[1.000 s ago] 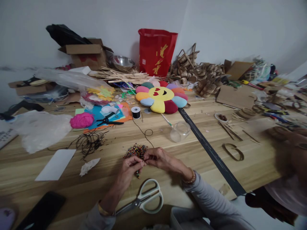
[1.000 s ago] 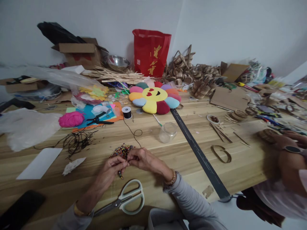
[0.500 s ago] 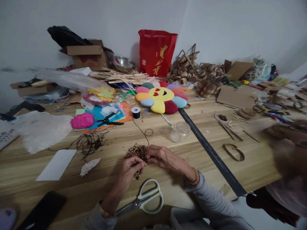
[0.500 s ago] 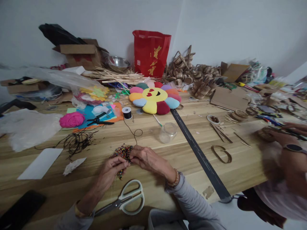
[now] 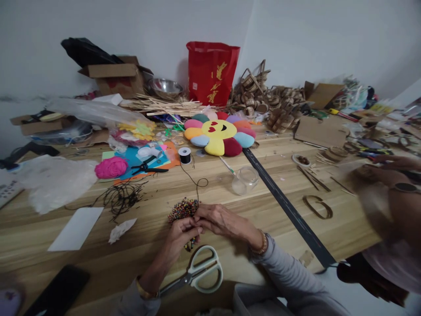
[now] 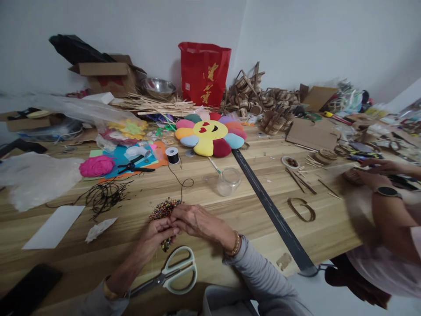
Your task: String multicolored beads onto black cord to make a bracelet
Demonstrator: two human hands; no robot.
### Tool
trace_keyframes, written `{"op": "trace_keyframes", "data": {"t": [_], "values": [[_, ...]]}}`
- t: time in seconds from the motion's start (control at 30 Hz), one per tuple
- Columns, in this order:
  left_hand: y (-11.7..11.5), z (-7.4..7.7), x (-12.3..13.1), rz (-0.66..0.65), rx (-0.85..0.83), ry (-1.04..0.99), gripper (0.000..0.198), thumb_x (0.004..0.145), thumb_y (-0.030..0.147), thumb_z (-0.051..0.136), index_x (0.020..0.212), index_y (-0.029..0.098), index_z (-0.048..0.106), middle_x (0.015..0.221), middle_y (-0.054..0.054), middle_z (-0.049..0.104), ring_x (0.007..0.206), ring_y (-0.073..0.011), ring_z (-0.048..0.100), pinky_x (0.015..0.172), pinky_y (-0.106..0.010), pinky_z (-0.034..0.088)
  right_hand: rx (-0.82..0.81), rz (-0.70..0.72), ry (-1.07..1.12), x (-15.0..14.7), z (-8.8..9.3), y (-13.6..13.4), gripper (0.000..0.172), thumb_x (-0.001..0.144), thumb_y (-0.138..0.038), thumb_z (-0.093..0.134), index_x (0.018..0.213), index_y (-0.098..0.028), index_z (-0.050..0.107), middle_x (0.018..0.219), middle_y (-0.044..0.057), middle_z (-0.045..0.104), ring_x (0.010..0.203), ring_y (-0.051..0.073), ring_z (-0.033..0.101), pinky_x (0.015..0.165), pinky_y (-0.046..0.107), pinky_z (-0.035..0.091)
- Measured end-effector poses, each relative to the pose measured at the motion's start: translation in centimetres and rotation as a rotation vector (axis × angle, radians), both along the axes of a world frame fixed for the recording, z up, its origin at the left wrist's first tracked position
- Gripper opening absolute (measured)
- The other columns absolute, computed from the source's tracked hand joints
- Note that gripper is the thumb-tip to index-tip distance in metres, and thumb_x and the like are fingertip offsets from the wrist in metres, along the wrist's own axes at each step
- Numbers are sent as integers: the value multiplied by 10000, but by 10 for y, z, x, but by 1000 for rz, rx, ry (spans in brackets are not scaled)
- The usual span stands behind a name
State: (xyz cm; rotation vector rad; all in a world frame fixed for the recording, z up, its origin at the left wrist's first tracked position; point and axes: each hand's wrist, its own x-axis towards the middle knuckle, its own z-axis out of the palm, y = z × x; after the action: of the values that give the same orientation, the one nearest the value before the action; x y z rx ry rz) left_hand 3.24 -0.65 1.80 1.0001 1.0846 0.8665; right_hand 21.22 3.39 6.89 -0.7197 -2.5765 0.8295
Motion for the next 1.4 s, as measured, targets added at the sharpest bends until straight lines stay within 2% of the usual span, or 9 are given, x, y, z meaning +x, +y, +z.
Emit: {"op": "trace_keyframes", "data": {"t": [0.23, 0.47, 0.57, 0.77, 0.9, 1.03, 1.23, 1.4], "values": [[3, 7, 2, -6, 7, -7, 292, 591, 379, 795, 683, 129, 674, 614, -25, 647, 573, -134, 575, 574, -238, 436, -114, -29, 113, -3, -2, 3, 83, 947, -177, 501, 902, -144, 562, 844, 23, 577, 750, 114, 541, 694, 199, 400], [5, 8, 0, -25, 74, 60, 339, 612, 439, 767, 628, 125, 640, 550, 19, 552, 539, -102, 458, 528, -217, 351, -290, -87, 200, -3, -1, 4, 73, 917, -184, 546, 881, -139, 591, 727, -31, 552, 635, 79, 483, 603, 174, 364], [5, 12, -1, -60, 91, 92, 318, 646, 436, 735, 635, 132, 641, 563, 13, 561, 554, -116, 478, 548, -230, 370, -348, -98, 214, -3, -1, 5, 103, 922, -217, 543, 892, -138, 603, 718, -34, 551, 638, 80, 485, 605, 176, 369], [5, 18, 0, 22, 156, 130, 254, 710, 371, 668, 592, 149, 634, 583, -14, 616, 614, -151, 545, 636, -261, 417, -209, -264, 339, 6, -6, 10, 133, 872, -251, 629, 962, -153, 620, 954, 47, 615, 822, 139, 555, 715, 231, 422], [5, 18, 1, 42, 135, 109, 249, 699, 366, 678, 583, 152, 628, 565, -7, 614, 588, -143, 527, 611, -254, 413, -180, -182, 318, 8, -7, 11, 92, 883, -227, 612, 926, -149, 637, 920, 59, 626, 829, 153, 582, 740, 251, 452], [5, 15, 0, 49, 129, 89, 243, 698, 361, 692, 592, 149, 640, 567, -9, 626, 584, -138, 534, 605, -247, 412, -161, -101, 242, 5, -11, 9, 126, 925, -225, 551, 944, -147, 648, 918, 64, 631, 858, 154, 593, 788, 254, 458], [4, 7, -3, 104, 113, 18, 227, 715, 351, 698, 632, 143, 667, 593, -17, 660, 591, -138, 563, 601, -242, 417, -151, -131, 151, 4, -8, 6, 104, 942, -208, 517, 936, -141, 597, 888, 44, 602, 782, 132, 562, 735, 233, 439], [5, 2, -4, 177, 67, -72, 229, 688, 358, 735, 668, 139, 671, 595, -18, 671, 579, -140, 582, 597, -249, 439, -165, -74, 87, 3, -2, 3, 108, 958, -217, 484, 921, -147, 557, 896, 40, 576, 784, 129, 545, 744, 235, 430]]}}
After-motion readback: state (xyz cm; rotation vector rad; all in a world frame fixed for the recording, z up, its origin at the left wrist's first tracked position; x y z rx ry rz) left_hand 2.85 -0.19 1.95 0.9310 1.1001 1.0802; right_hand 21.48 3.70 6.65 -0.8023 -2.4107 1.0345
